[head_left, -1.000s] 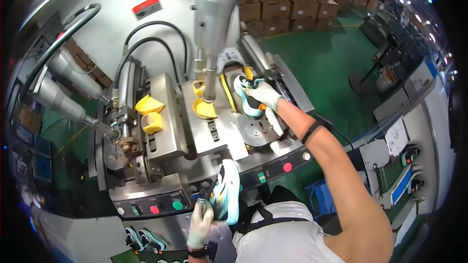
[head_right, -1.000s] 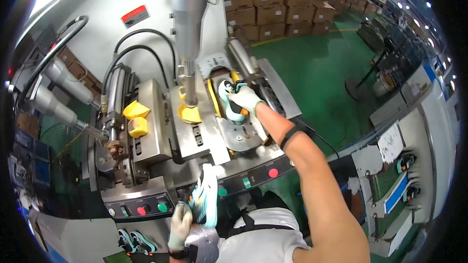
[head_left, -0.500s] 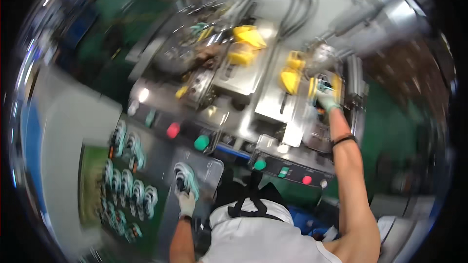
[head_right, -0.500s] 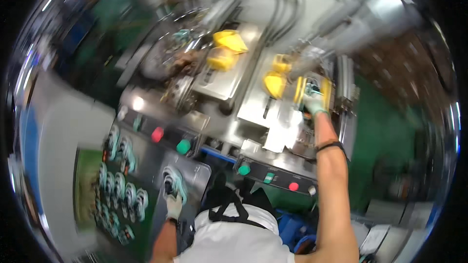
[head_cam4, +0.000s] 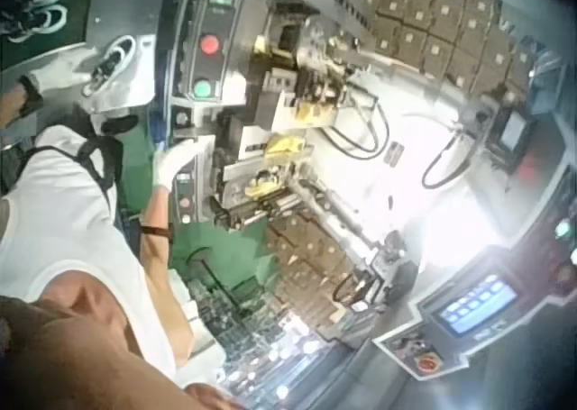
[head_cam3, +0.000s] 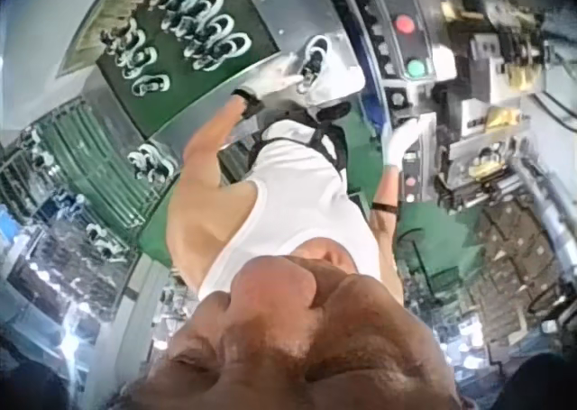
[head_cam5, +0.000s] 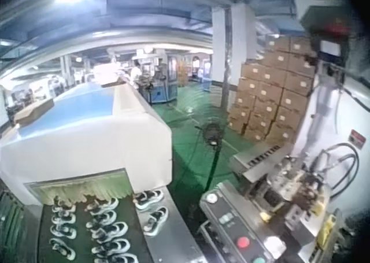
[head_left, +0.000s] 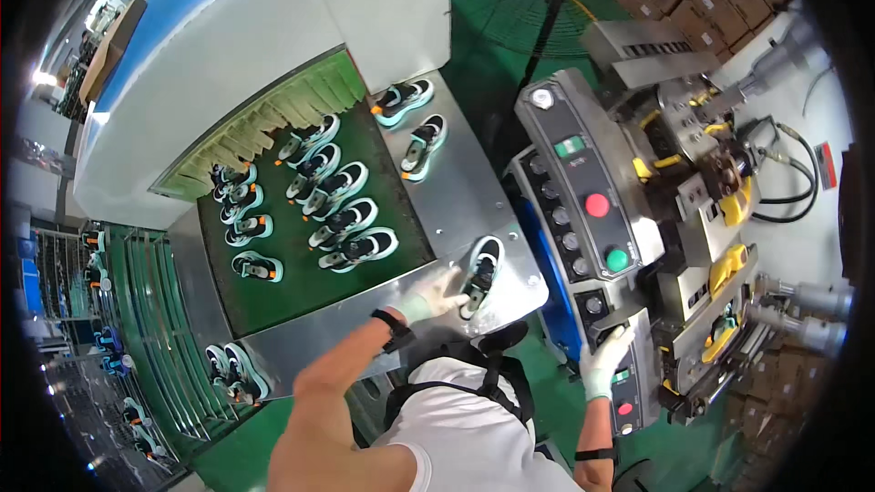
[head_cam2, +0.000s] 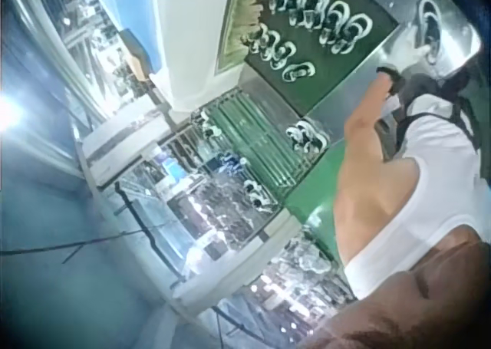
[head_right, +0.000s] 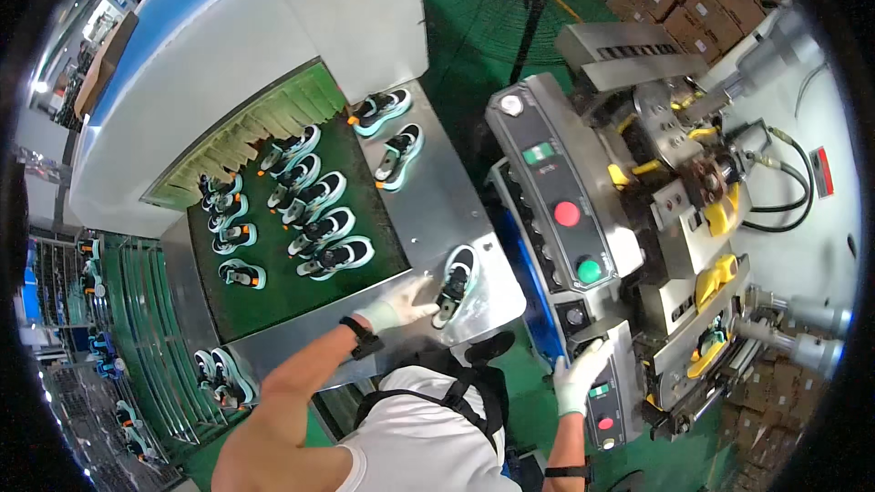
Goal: The person picks up shoes from a conveyor belt, places them into a pressing machine, and then transfers them to a cleaning machine.
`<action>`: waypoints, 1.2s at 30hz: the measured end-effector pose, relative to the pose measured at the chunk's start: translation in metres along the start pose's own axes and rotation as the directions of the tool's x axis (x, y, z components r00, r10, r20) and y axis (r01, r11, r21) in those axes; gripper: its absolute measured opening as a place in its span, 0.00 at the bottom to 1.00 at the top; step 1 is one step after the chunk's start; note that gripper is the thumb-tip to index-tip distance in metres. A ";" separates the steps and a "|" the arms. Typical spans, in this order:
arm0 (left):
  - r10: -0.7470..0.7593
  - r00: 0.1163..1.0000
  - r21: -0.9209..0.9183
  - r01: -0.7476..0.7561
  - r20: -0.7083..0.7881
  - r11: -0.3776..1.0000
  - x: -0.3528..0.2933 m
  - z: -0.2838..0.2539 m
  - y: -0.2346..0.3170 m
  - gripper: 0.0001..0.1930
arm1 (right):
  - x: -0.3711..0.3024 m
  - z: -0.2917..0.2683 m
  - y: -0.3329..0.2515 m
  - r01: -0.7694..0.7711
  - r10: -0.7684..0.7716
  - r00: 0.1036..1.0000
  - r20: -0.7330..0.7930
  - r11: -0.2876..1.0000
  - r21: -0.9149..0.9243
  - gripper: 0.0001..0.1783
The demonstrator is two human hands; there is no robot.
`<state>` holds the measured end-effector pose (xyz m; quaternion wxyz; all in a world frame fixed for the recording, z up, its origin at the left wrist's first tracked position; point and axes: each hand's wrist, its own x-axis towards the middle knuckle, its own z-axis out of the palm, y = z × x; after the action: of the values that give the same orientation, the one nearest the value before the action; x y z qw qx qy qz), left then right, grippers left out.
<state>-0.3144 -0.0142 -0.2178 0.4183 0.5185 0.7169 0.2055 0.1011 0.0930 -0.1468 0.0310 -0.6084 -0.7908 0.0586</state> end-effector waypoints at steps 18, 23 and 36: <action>-0.182 0.918 -0.179 0.125 -0.352 0.976 -0.040 -0.142 -0.081 0.30 | 0.001 -0.009 -0.164 -0.221 -0.038 0.922 0.386 0.769 0.601 0.40; 0.174 0.975 -0.621 -0.221 -0.136 0.752 -0.072 -0.142 0.050 0.36 | 0.012 -0.025 -0.187 -0.534 -0.016 0.818 0.575 0.347 0.771 0.27; 0.490 0.857 -0.574 -0.483 -0.156 0.661 0.043 -0.105 0.237 0.27 | 0.022 -0.134 -0.125 -0.386 -0.242 0.919 0.311 -0.717 0.581 0.54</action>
<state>-0.2688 0.1291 -0.0022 0.4932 0.5340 0.4481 0.5205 -0.0081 0.0903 0.0023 0.4293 -0.2503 -0.1515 0.8545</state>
